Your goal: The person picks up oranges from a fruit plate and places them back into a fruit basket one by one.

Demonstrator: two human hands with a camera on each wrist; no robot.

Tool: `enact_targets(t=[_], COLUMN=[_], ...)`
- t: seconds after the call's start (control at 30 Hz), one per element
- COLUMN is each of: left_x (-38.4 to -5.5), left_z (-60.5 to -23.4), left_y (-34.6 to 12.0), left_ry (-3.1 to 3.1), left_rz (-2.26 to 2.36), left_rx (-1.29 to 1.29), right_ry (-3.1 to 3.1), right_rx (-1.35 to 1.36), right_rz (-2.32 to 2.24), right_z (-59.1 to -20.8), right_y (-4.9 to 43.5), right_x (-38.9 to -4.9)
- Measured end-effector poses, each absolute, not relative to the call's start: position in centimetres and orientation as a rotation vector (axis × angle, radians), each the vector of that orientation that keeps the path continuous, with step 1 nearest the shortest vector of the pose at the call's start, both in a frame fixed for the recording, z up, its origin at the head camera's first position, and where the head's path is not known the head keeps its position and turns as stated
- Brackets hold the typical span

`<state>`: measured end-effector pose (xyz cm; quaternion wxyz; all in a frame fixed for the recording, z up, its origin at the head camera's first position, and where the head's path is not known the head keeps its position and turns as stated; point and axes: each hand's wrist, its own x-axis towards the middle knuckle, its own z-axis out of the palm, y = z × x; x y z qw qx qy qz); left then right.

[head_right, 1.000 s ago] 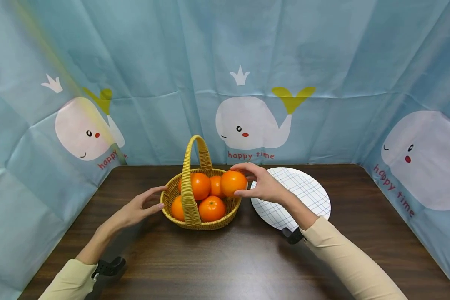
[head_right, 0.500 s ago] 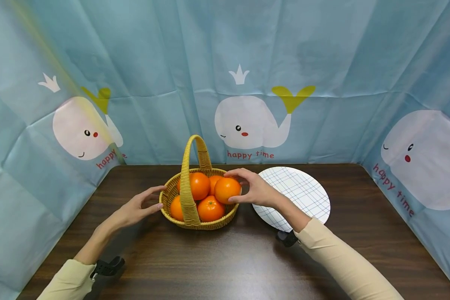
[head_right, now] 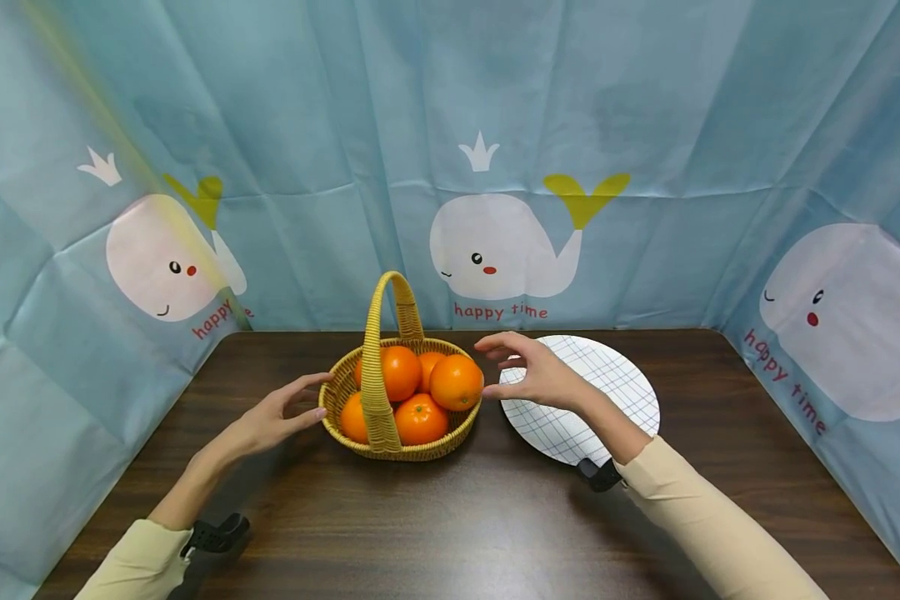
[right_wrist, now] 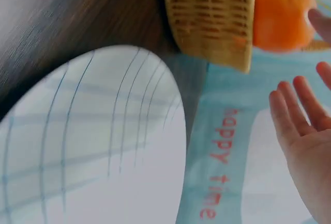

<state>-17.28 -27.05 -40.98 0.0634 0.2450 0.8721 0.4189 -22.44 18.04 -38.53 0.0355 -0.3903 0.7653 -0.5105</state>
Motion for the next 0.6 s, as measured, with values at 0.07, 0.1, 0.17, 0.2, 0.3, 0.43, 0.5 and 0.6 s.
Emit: enact_targets(t=[0.07,0.1,0.17,0.2,0.3,0.43,0.5,0.6], left_x=[-17.3,-17.4,-17.4,-17.4,-17.4,-17.0,-16.7,-16.3], left_z=[-41.0,-41.1,-41.1,-41.1,-41.1,-40.9,-40.6,-40.3], left_y=[-27.0,-27.0,-27.0,-27.1,-27.1,-27.1,-27.1,-27.4], left_ry=[2.634,2.634,2.634,2.632,2.630,2.642,2.653,2.668], left_rz=[1.264,1.267,1.268,1.268,1.268,1.237,1.223,1.205], left_rx=[0.746,0.748,0.757,0.764,0.759,0.715,0.655,0.579], right_ry=[2.389,2.407,2.439,2.454,2.508,2.560,2.612,2.792], right_rx=[-1.177,-1.168,-1.142,-1.131,-1.090,-1.044,-1.035,-1.063], right_rz=[-1.572,-1.574,-1.577,-1.576,-1.554,-1.527,-1.492,-1.363], right_z=[-38.6,-38.6,-38.8,-38.9,-39.2,-39.4,-39.5,-39.7], right_y=[19.0,19.5,20.3,20.8,21.9,23.4,24.0,25.1], right_x=[-22.4,-22.4,-22.4,-22.4,-22.3,-22.1,-21.9,-21.8])
